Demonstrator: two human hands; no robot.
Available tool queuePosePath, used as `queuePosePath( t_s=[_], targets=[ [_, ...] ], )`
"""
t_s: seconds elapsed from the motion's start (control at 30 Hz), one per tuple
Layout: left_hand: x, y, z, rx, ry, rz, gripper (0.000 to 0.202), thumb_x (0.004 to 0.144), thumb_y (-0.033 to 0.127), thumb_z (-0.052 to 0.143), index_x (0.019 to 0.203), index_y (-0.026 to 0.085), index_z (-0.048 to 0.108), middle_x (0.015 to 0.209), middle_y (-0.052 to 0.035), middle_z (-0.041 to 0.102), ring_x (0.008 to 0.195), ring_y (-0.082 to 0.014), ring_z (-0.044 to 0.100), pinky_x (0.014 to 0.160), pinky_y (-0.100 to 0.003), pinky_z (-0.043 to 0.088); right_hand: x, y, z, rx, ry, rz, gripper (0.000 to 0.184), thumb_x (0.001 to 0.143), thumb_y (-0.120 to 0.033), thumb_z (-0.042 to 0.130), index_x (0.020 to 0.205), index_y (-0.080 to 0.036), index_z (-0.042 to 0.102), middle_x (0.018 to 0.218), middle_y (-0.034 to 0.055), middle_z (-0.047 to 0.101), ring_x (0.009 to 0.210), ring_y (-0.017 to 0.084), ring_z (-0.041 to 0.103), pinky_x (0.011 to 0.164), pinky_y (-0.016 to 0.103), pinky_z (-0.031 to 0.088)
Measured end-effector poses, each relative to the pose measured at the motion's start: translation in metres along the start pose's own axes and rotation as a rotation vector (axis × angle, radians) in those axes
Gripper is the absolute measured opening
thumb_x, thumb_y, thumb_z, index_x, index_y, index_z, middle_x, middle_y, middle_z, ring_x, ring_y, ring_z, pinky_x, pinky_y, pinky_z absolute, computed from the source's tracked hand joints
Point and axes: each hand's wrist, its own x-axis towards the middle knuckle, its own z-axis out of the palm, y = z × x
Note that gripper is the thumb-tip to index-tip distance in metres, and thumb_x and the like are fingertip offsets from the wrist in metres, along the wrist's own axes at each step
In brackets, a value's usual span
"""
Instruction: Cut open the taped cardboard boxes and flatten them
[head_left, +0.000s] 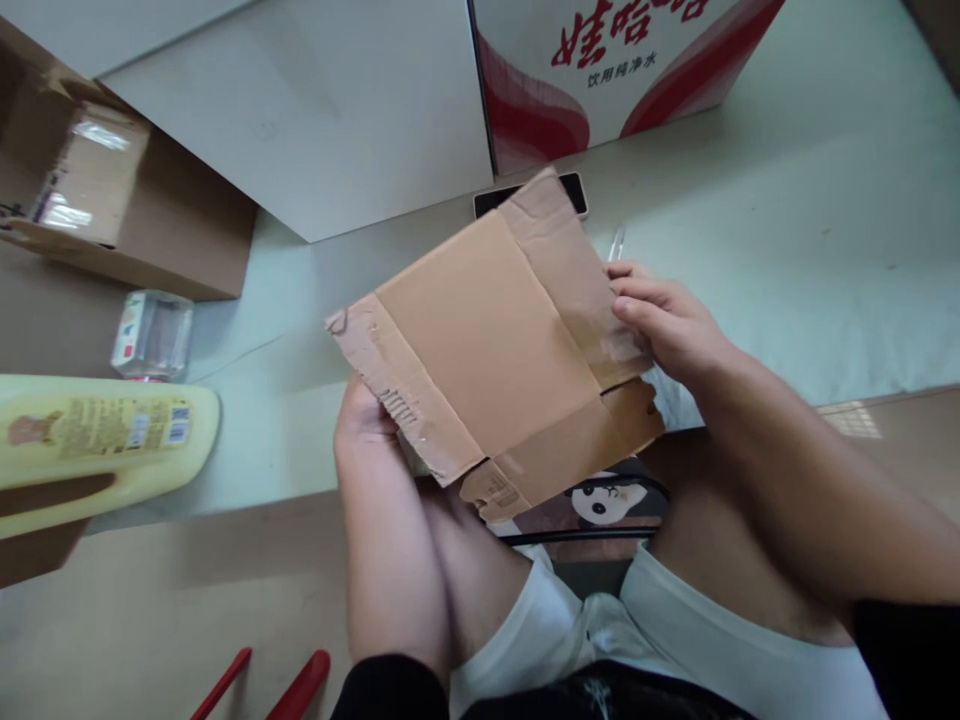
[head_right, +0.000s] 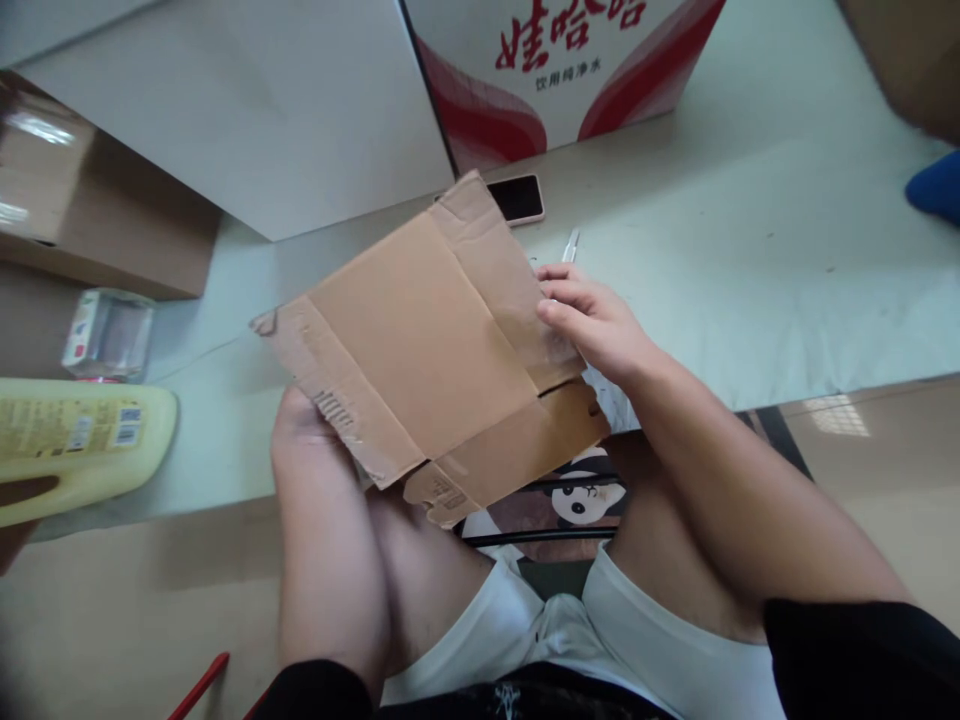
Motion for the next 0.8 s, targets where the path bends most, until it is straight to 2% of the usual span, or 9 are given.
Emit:
queuePosePath(
  t_s=[0.07,0.17,0.3,0.4,0.47,0.53,0.57,0.7,0.8],
  targets=[
    [0.003,-0.002,0.001,0.064,-0.009,-0.022,0.028,0.06,0.033,0.089,0.078,0.018,0.073,0.083,-0.0052,0.08,0.085,-0.0296,0.076,0.09,-0.048,0.064,-0.001,-0.003,0.001,0.101,-0.089,0.038,0.034,0.078,-0.06,0.074,0.079,-0.026,0.075,0.105,0.0049,0.073,0.113,0.029,0.067,0.096,0.044,0.057],
    [0.006,-0.004,0.002,0.079,-0.01,-0.009,0.033,0.051,0.031,0.091,0.075,0.016,0.074,0.083,-0.0067,0.08,0.074,-0.0264,0.075,0.082,-0.046,0.066,-0.003,-0.006,0.004,0.19,-0.107,0.117,0.039,0.074,-0.065,0.078,0.088,-0.028,0.076,0.097,0.0042,0.074,0.102,0.029,0.071,0.086,0.045,0.061],
    [0.006,-0.004,0.007,0.076,-0.017,-0.027,0.028,0.064,0.036,0.084,0.083,0.017,0.076,0.085,-0.0078,0.08,0.076,-0.0265,0.076,0.075,-0.041,0.066,-0.005,-0.004,0.006,0.246,-0.057,0.201,0.042,0.068,-0.065,0.083,0.08,-0.026,0.074,0.081,0.0031,0.074,0.08,0.025,0.072,0.071,0.041,0.063],
    [0.002,0.0,0.016,0.027,-0.001,-0.028,0.03,0.079,0.047,0.072,0.09,0.019,0.076,0.084,-0.0092,0.079,0.095,-0.0321,0.078,0.082,-0.045,0.065,-0.005,-0.001,0.008,0.267,-0.046,0.255,0.041,0.07,-0.061,0.084,0.083,-0.024,0.074,0.077,0.0029,0.074,0.071,0.023,0.071,0.062,0.038,0.061],
    [-0.002,0.004,0.023,-0.029,-0.038,0.032,0.046,0.087,0.062,0.06,0.098,0.02,0.075,0.093,-0.011,0.08,0.116,-0.0348,0.073,0.094,-0.049,0.063,-0.004,0.001,0.011,0.244,0.029,0.201,0.04,0.072,-0.057,0.083,0.092,-0.024,0.074,0.084,0.0027,0.076,0.076,0.023,0.072,0.066,0.036,0.061],
    [-0.006,0.007,0.027,-0.054,-0.122,0.117,0.062,0.086,0.074,0.054,0.105,0.019,0.074,0.106,-0.0138,0.079,0.132,-0.0365,0.065,0.103,-0.052,0.058,-0.003,0.003,0.014,0.228,0.111,0.12,0.043,0.073,-0.055,0.083,0.102,-0.026,0.072,0.093,0.002,0.076,0.085,0.023,0.073,0.072,0.036,0.061],
    [-0.008,0.007,0.027,-0.045,-0.161,0.148,0.065,0.082,0.076,0.06,0.107,0.018,0.074,0.109,-0.0148,0.078,0.136,-0.0378,0.062,0.105,-0.053,0.057,-0.003,0.005,0.016,0.222,0.139,0.089,0.046,0.073,-0.054,0.083,0.109,-0.027,0.07,0.097,0.0015,0.076,0.088,0.022,0.073,0.073,0.036,0.061],
    [-0.012,0.003,0.024,0.072,-0.167,0.139,0.053,0.054,0.042,0.096,0.094,0.018,0.073,0.096,-0.0123,0.08,0.125,-0.0409,0.068,0.104,-0.052,0.058,0.0,0.012,0.015,0.181,0.189,0.056,0.069,0.075,-0.049,0.082,0.136,-0.038,0.051,0.106,-0.0007,0.075,0.085,0.02,0.072,0.07,0.034,0.058],
    [-0.01,0.003,0.022,0.038,-0.072,0.229,0.043,0.056,0.033,0.095,0.09,0.02,0.071,0.091,-0.0092,0.08,0.118,-0.0364,0.073,0.105,-0.047,0.059,0.004,0.016,0.006,0.194,0.262,0.084,0.06,0.079,-0.046,0.077,0.132,-0.039,0.051,0.108,0.0,0.074,0.082,0.018,0.071,0.067,0.032,0.057]
  ],
)
